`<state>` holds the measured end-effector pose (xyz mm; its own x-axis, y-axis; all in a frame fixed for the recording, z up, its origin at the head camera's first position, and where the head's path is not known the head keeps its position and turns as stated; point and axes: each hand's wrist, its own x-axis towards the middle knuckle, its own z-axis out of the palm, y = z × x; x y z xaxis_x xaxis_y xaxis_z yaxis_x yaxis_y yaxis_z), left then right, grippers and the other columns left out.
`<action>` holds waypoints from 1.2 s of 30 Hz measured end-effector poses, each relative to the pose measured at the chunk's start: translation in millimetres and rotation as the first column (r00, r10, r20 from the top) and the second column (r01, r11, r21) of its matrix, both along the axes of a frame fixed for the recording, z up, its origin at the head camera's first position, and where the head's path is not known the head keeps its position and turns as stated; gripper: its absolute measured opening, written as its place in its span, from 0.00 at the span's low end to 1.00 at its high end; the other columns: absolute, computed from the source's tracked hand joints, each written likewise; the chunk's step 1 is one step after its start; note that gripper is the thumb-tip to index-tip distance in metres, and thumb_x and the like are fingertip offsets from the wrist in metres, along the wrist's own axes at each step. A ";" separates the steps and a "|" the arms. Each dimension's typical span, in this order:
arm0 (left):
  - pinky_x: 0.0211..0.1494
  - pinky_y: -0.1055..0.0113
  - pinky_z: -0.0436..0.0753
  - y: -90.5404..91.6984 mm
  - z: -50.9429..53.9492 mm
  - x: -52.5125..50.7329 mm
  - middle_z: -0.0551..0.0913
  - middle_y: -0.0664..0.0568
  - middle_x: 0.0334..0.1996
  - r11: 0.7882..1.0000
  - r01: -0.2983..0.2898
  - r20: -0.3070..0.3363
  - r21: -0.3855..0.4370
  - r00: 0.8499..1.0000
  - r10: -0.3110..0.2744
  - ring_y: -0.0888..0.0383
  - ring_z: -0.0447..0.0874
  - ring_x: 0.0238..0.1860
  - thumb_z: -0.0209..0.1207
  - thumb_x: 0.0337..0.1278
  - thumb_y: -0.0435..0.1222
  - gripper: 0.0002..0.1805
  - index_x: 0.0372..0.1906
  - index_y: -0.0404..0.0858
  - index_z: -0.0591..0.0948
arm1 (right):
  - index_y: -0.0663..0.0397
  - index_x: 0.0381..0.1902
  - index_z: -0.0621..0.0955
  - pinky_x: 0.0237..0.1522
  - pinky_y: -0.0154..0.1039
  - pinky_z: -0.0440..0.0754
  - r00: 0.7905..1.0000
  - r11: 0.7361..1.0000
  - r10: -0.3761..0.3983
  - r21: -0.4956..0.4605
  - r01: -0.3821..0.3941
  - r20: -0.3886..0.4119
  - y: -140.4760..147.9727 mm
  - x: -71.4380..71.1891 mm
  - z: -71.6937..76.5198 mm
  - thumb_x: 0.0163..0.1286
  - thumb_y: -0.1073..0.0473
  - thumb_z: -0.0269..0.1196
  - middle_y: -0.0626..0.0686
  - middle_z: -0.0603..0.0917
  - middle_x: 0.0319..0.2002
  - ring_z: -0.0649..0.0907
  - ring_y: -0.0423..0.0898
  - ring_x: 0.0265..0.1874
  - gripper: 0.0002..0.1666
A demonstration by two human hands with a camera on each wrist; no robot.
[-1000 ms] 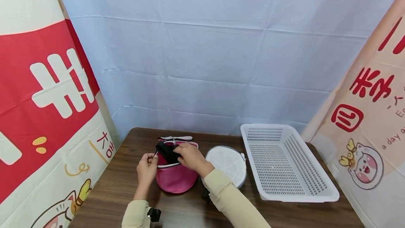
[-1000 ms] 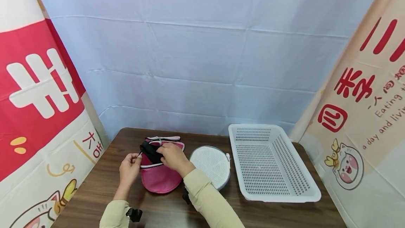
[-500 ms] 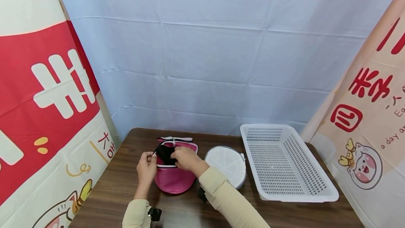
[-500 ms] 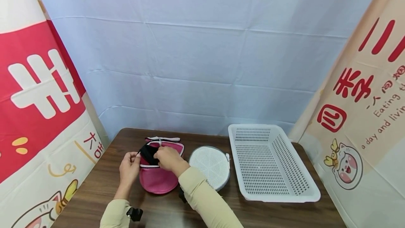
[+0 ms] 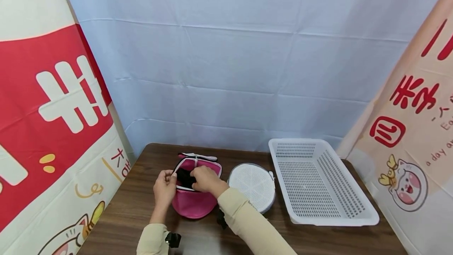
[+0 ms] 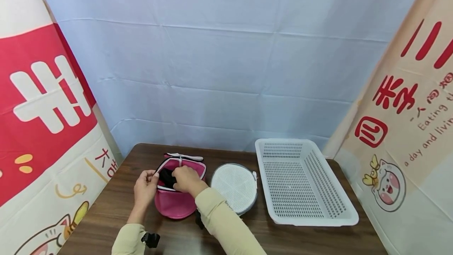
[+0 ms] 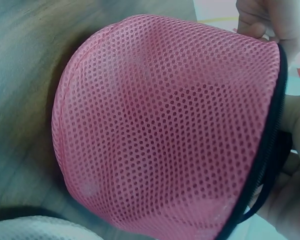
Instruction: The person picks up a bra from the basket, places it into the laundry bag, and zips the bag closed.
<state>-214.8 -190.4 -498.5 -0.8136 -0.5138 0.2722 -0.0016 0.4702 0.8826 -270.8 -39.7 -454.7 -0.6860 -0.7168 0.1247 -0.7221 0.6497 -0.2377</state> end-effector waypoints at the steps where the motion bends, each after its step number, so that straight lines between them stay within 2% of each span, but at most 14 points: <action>1: 0.31 0.64 0.71 0.3 0.2 0.3 0.78 0.50 0.24 1.000 0.008 0.004 -0.004 1.000 -0.008 0.59 0.74 0.24 0.57 0.59 0.33 0.06 0.38 0.35 0.78 | 0.49 0.25 0.81 0.23 0.33 0.69 1.000 1.000 -0.017 -0.011 0.018 0.013 -0.7 -0.4 -1.3 0.50 0.60 0.68 0.43 0.75 0.21 0.71 0.39 0.21 0.05; 9: 0.30 0.64 0.70 1.9 1.7 1.6 0.77 0.50 0.24 1.000 0.028 0.008 0.007 1.000 -0.029 0.59 0.74 0.24 0.57 0.59 0.33 0.06 0.38 0.34 0.78 | 0.53 0.30 0.84 0.28 0.33 0.74 0.991 0.991 -0.088 -0.096 0.098 0.102 -4.6 0.2 -8.3 0.50 0.59 0.70 0.46 0.81 0.26 0.77 0.40 0.25 0.09; 16: 0.31 0.65 0.71 2.0 0.5 1.3 0.77 0.50 0.24 1.000 0.031 0.012 -0.004 0.999 -0.031 0.59 0.74 0.25 0.57 0.59 0.33 0.06 0.38 0.34 0.79 | 0.50 0.28 0.85 0.29 0.31 0.72 0.980 0.989 -0.103 -0.087 0.119 0.171 -6.6 -4.4 -14.4 0.51 0.58 0.71 0.44 0.82 0.26 0.75 0.38 0.26 0.06; 28: 0.31 0.64 0.71 1.8 1.9 1.2 0.78 0.50 0.24 1.000 0.030 0.009 -0.010 1.000 -0.030 0.58 0.74 0.25 0.58 0.58 0.33 0.06 0.38 0.34 0.79 | 0.50 0.25 0.84 0.27 0.30 0.69 0.980 0.997 -0.061 -0.025 0.067 0.192 -15.6 -3.2 -17.4 0.51 0.60 0.71 0.43 0.79 0.20 0.73 0.37 0.23 0.04; 33: 0.30 0.65 0.71 0.6 0.8 2.0 0.78 0.49 0.24 0.999 0.036 0.021 0.001 0.999 -0.036 0.58 0.74 0.25 0.58 0.58 0.33 0.06 0.39 0.34 0.79 | 0.51 0.31 0.85 0.31 0.29 0.72 0.970 0.999 -0.018 -0.032 0.026 0.241 -15.2 -3.7 -12.9 0.53 0.59 0.69 0.42 0.82 0.26 0.77 0.38 0.28 0.06; 36: 0.30 0.65 0.72 -0.5 1.2 3.3 0.77 0.49 0.24 0.999 0.043 0.028 0.012 0.999 -0.043 0.59 0.74 0.25 0.58 0.59 0.33 0.06 0.39 0.34 0.79 | 0.51 0.33 0.85 0.32 0.28 0.73 0.963 0.998 0.022 -0.067 -0.004 0.268 -12.5 -3.9 -6.5 0.53 0.60 0.69 0.42 0.83 0.29 0.78 0.37 0.29 0.07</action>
<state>-211.5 -190.9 -497.3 -0.8422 -0.4810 0.2436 -0.0064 0.4607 0.8876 -274.7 -52.1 -461.2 -0.6912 -0.7225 -0.0162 -0.6343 0.6172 -0.4656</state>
